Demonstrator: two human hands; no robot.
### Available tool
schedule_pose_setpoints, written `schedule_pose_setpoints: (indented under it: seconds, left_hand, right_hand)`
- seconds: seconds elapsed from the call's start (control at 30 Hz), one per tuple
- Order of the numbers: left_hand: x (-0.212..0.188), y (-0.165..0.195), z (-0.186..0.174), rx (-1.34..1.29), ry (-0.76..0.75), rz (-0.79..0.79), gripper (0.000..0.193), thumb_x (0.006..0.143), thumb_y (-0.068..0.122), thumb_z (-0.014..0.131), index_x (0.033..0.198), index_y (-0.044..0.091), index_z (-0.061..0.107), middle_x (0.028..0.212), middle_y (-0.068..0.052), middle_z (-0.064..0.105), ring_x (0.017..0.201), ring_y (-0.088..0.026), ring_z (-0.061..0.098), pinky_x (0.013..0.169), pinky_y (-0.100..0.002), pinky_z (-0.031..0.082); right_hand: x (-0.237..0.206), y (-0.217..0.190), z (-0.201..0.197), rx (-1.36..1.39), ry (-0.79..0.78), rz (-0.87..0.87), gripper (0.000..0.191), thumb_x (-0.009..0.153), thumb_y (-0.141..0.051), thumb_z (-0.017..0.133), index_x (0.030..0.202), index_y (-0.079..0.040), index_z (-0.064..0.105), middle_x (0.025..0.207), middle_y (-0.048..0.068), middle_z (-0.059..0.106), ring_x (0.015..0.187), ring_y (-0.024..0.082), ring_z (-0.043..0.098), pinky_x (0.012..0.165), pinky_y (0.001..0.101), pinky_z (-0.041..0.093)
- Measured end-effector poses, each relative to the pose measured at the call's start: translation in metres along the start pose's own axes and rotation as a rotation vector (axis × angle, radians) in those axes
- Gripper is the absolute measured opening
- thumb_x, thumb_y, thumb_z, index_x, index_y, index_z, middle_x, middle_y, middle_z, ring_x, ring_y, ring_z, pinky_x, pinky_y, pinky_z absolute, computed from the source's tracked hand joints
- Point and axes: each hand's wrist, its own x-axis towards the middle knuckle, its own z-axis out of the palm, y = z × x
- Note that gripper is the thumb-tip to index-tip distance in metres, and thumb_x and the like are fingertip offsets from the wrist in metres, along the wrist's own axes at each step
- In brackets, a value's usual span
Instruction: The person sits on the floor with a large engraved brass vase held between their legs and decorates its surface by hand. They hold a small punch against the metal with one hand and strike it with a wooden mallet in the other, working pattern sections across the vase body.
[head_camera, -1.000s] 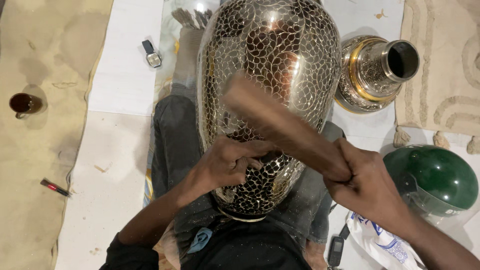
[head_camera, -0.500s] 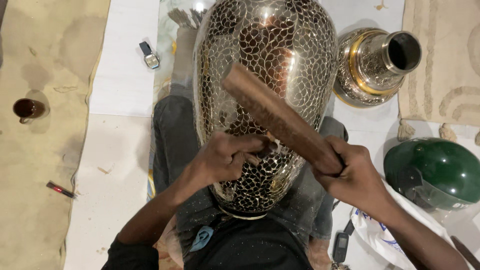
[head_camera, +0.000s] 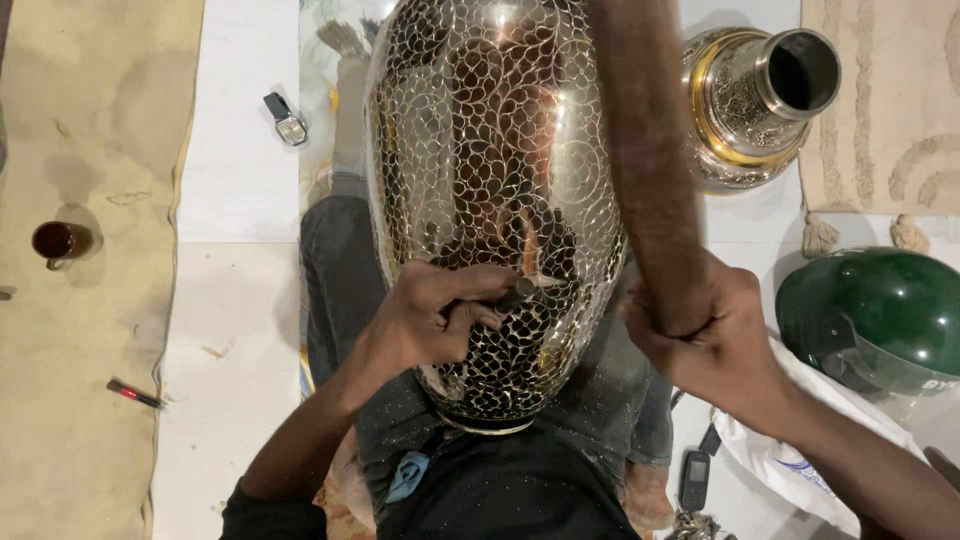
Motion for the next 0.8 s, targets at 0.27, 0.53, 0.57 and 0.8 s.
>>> schedule_pose_setpoints:
  seconds: [0.27,0.53,0.57,0.8]
  left_hand:
    - [0.004,0.002,-0.006,-0.060,-0.004,0.069,0.060,0.074,-0.018,0.047,0.128,0.000,0.067,0.113,-0.018,0.077,0.087,-0.023,0.081,0.069,-0.027,0.070]
    - [0.009,0.008,-0.003,-0.028,-0.012,0.040,0.056,0.077,-0.017,0.048,0.123,0.003,0.072,0.113,-0.018,0.078,0.087,-0.022,0.082,0.075,-0.028,0.072]
    - [0.009,0.007,-0.003,0.005,0.010,0.041,0.055,0.077,-0.017,0.049,0.123,0.002,0.071,0.114,-0.018,0.078,0.085,-0.021,0.083,0.071,-0.027,0.072]
    - [0.003,-0.004,-0.002,-0.126,0.008,0.056,0.055,0.076,-0.017,0.047,0.126,-0.002,0.068,0.118,-0.022,0.075,0.092,-0.025,0.080,0.075,-0.030,0.071]
  right_hand:
    - [0.003,0.006,0.002,0.121,-0.048,0.173,0.023,0.068,-0.008,0.069,0.087,-0.001,0.060,0.061,0.016,0.059,0.054,0.040,0.064,0.049,0.0446,0.049]
    - [0.001,0.002,0.011,0.114,0.038,-0.022,0.029,0.065,-0.006,0.069,0.092,-0.003,0.060,0.064,0.013,0.062,0.050,0.032,0.065,0.048,0.0396,0.048]
    - [0.002,0.001,0.010,0.280,0.038,0.047,0.019,0.069,-0.005,0.069,0.086,-0.004,0.059,0.062,0.012,0.061,0.046,0.031,0.065,0.044,0.0377,0.049]
    - [-0.001,-0.005,0.005,0.151,0.088,0.003,0.025,0.070,-0.004,0.069,0.094,0.000,0.062,0.065,0.015,0.064,0.054,0.029,0.066,0.052,0.0372,0.050]
